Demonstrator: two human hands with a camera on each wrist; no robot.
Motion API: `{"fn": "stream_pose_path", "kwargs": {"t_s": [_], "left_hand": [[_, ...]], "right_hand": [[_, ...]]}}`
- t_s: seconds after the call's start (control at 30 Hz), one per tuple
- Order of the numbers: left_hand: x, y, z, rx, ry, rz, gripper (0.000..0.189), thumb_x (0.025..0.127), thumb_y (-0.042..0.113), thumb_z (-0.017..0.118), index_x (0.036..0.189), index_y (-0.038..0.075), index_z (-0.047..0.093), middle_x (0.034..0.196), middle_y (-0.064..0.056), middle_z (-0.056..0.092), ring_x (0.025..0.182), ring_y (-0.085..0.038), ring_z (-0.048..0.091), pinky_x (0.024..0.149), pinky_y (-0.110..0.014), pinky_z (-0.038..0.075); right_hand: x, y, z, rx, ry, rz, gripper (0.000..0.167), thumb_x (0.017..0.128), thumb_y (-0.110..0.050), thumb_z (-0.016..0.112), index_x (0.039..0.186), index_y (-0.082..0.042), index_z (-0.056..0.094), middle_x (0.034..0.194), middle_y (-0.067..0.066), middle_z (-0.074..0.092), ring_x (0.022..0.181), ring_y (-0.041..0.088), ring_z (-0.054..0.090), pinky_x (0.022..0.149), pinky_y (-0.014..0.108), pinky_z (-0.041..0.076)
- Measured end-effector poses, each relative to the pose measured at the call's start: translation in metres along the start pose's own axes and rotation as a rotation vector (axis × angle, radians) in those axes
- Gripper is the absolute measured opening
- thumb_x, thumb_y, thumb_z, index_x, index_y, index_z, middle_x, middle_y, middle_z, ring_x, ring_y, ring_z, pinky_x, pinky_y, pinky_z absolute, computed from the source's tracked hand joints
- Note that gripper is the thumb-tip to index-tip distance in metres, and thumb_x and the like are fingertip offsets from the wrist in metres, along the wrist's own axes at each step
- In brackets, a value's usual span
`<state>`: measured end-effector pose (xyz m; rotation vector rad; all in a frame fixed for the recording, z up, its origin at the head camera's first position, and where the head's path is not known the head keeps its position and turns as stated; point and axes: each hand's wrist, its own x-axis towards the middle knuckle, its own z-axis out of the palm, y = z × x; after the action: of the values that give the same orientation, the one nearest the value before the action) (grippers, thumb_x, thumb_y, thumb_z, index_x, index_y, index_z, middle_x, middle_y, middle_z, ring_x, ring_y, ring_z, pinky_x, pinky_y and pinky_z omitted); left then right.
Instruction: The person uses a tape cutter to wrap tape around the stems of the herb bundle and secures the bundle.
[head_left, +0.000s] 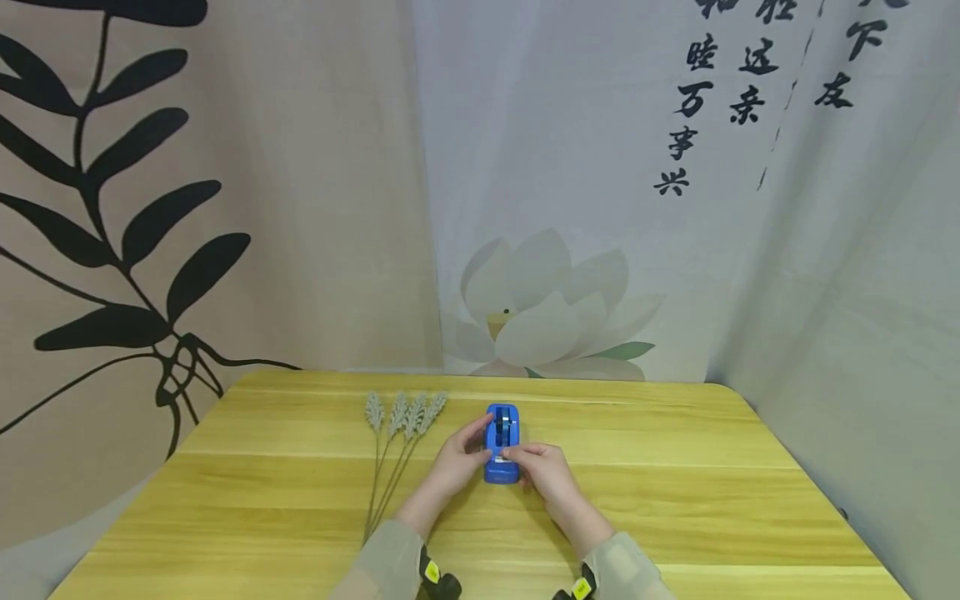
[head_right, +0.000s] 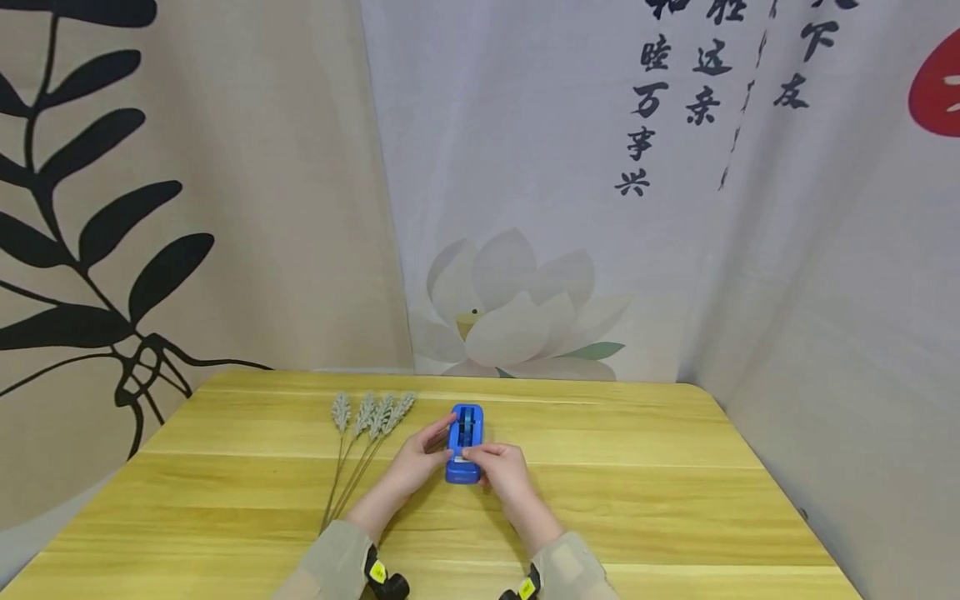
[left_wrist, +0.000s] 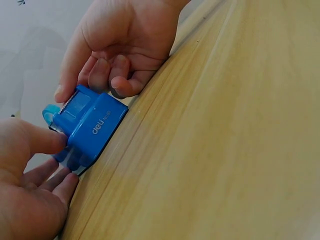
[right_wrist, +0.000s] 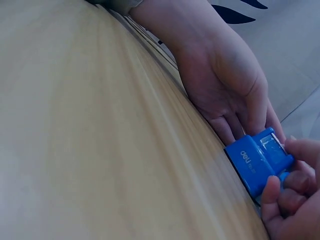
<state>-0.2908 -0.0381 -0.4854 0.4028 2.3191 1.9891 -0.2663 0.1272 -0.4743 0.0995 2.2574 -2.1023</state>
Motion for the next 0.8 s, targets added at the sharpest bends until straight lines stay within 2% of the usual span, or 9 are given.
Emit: {"fn": "stream_pose_path", "kwargs": {"t_s": [0.2,0.37,0.73,0.8], "left_hand": [[0.0,0.0,0.0,-0.006,0.003,-0.03,0.056,0.09,-0.003,0.057,0.143,0.012,0.047,0.142,-0.025,0.044,0.128,-0.043,0.043,0.106,-0.052,0.034],[0.0,0.0,0.0,-0.001,0.003,-0.018,0.056,0.09,-0.004,0.057,0.143,0.01,0.047,0.141,-0.027,0.044,0.128,-0.044,0.043,0.106,-0.053,0.034],[0.0,0.001,0.0,0.013,0.007,-0.028,0.058,0.089,-0.003,0.06,0.143,0.01,0.047,0.14,-0.027,0.045,0.127,-0.044,0.044,0.106,-0.055,0.033],[0.0,0.001,0.0,0.007,0.004,-0.029,0.058,0.089,-0.003,0.059,0.144,0.011,0.047,0.14,-0.027,0.045,0.127,-0.044,0.044,0.106,-0.055,0.032]], "right_hand": [[0.0,0.001,0.001,-0.002,0.011,0.018,0.031,0.084,-0.021,0.073,0.1,0.006,0.073,0.086,0.003,0.067,0.061,0.011,0.051,0.052,0.023,0.042],[-0.001,-0.001,0.0,0.005,0.006,0.035,0.032,0.085,-0.023,0.073,0.102,0.004,0.073,0.09,0.004,0.069,0.064,0.012,0.052,0.054,0.023,0.042],[0.002,-0.001,-0.002,0.041,-0.013,0.047,0.033,0.084,-0.024,0.073,0.101,0.004,0.072,0.086,0.005,0.07,0.064,0.012,0.053,0.056,0.023,0.043],[-0.003,-0.009,-0.002,0.058,-0.024,0.05,0.032,0.086,-0.022,0.071,0.102,0.006,0.071,0.086,0.007,0.071,0.064,0.012,0.055,0.058,0.024,0.044]]}}
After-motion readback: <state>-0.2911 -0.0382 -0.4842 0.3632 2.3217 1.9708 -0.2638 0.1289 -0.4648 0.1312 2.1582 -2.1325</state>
